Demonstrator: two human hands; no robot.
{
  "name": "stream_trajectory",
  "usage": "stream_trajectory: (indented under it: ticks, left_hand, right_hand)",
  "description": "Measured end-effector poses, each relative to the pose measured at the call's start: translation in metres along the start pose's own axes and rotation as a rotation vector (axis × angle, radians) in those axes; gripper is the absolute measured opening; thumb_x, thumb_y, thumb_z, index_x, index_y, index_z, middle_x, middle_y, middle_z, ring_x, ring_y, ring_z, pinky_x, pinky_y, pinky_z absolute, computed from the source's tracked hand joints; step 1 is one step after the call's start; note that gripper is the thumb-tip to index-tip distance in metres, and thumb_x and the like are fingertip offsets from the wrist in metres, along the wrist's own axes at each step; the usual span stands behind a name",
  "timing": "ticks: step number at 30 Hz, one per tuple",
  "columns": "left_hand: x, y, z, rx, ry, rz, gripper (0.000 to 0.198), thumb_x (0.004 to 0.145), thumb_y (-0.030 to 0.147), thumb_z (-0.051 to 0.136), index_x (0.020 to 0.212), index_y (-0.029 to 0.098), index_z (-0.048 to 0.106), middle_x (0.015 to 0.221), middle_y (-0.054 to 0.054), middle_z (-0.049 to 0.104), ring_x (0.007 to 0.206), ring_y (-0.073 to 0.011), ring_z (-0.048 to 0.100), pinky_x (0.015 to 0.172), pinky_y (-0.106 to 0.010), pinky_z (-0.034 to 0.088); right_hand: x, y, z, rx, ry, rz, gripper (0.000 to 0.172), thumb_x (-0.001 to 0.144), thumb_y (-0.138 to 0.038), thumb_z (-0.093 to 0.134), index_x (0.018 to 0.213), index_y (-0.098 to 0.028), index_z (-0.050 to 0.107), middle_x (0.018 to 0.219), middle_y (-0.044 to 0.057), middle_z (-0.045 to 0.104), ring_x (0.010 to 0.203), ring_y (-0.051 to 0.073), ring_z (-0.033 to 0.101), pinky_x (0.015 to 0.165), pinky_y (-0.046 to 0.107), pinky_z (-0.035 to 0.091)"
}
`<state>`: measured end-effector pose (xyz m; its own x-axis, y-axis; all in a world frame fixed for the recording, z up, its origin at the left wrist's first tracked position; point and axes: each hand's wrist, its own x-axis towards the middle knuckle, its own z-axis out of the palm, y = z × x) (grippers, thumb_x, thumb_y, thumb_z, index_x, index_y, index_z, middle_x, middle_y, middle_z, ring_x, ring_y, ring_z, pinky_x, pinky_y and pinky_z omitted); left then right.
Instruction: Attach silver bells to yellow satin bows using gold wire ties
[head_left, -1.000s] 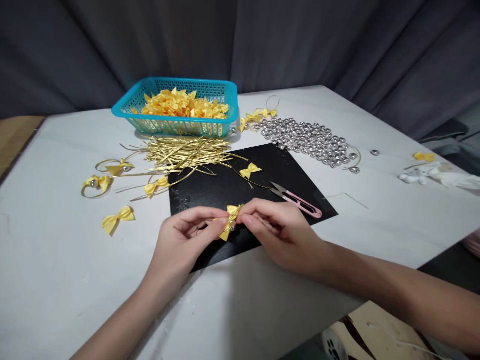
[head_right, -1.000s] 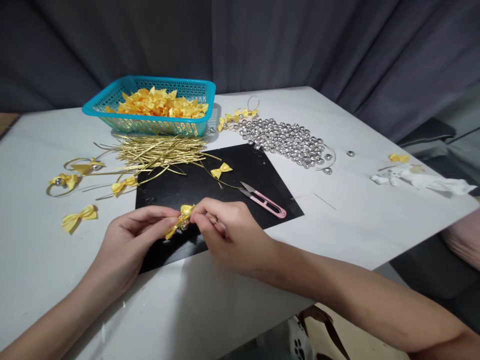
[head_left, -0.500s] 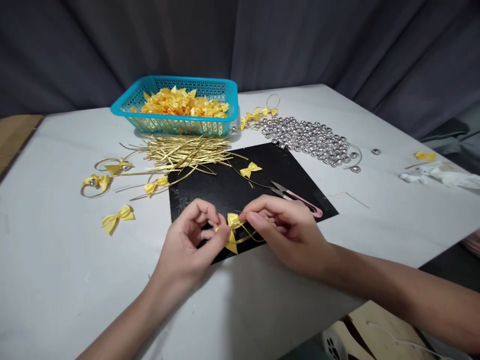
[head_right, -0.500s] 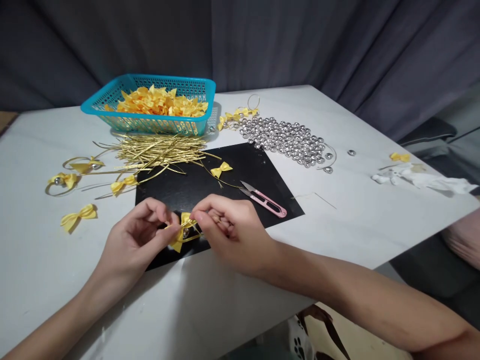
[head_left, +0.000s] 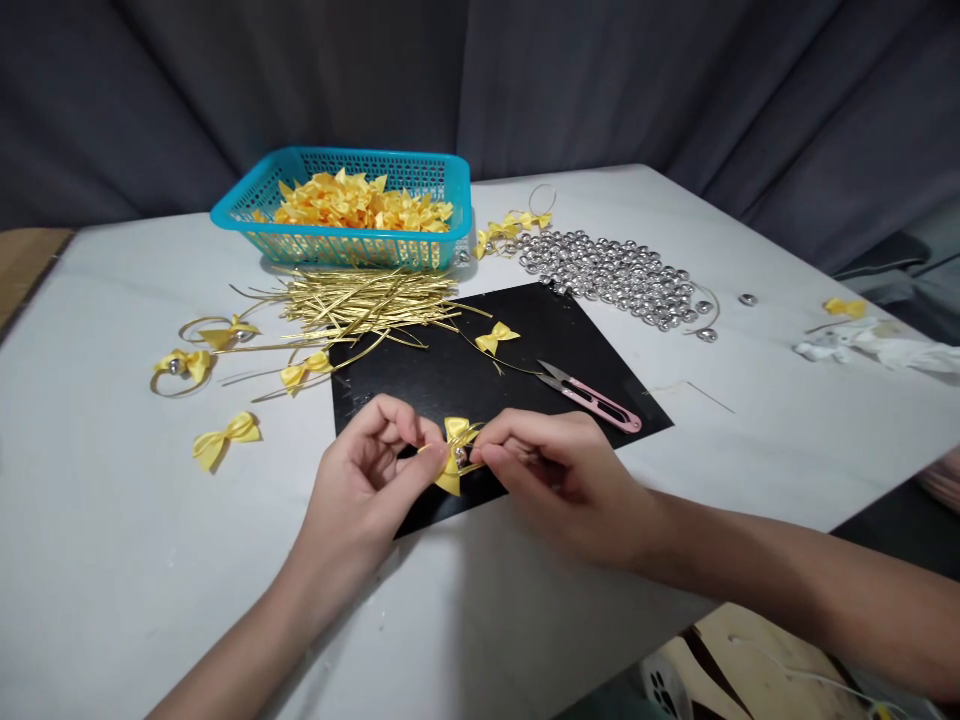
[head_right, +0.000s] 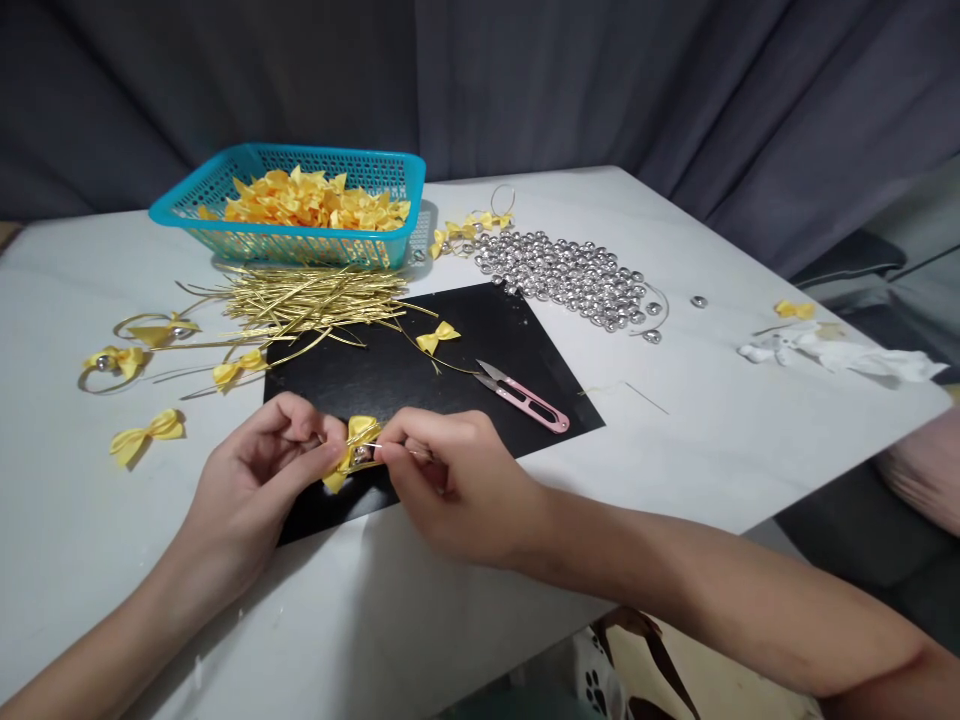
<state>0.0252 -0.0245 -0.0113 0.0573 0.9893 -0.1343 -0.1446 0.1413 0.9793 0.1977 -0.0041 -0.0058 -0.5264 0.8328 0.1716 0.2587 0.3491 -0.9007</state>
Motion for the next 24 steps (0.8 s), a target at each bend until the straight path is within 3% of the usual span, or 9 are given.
stream_trajectory:
  ticks: [17,24]
  left_hand:
    - [-0.0008,-0.0019,-0.0023,-0.055,-0.035,-0.023,0.022,0.082,0.015,0.06,0.071,0.021,0.042,0.067,0.008,0.058,0.061,-0.0062,0.046,0.058,-0.014,0.038]
    - [-0.0002,-0.0002,0.0018,0.004,0.008,0.014,0.023,0.079,0.013,0.061,0.068,0.022,0.043,0.063,0.007,0.058,0.056,-0.0073,0.045,0.053,-0.016,0.038]
  right_hand:
    - [0.0001,-0.0039,-0.001,0.064,-0.01,0.06,0.018,0.088,-0.019,0.045,0.074,-0.012,0.053,0.05,-0.009,0.028,0.041,0.004,0.021,0.037,0.018,0.017]
    - [0.0013,0.0009,-0.0027,0.063,-0.036,0.051,0.017,0.088,-0.019,0.046,0.074,-0.013,0.052,0.051,-0.008,0.029,0.043,0.005,0.021,0.039,0.019,0.016]
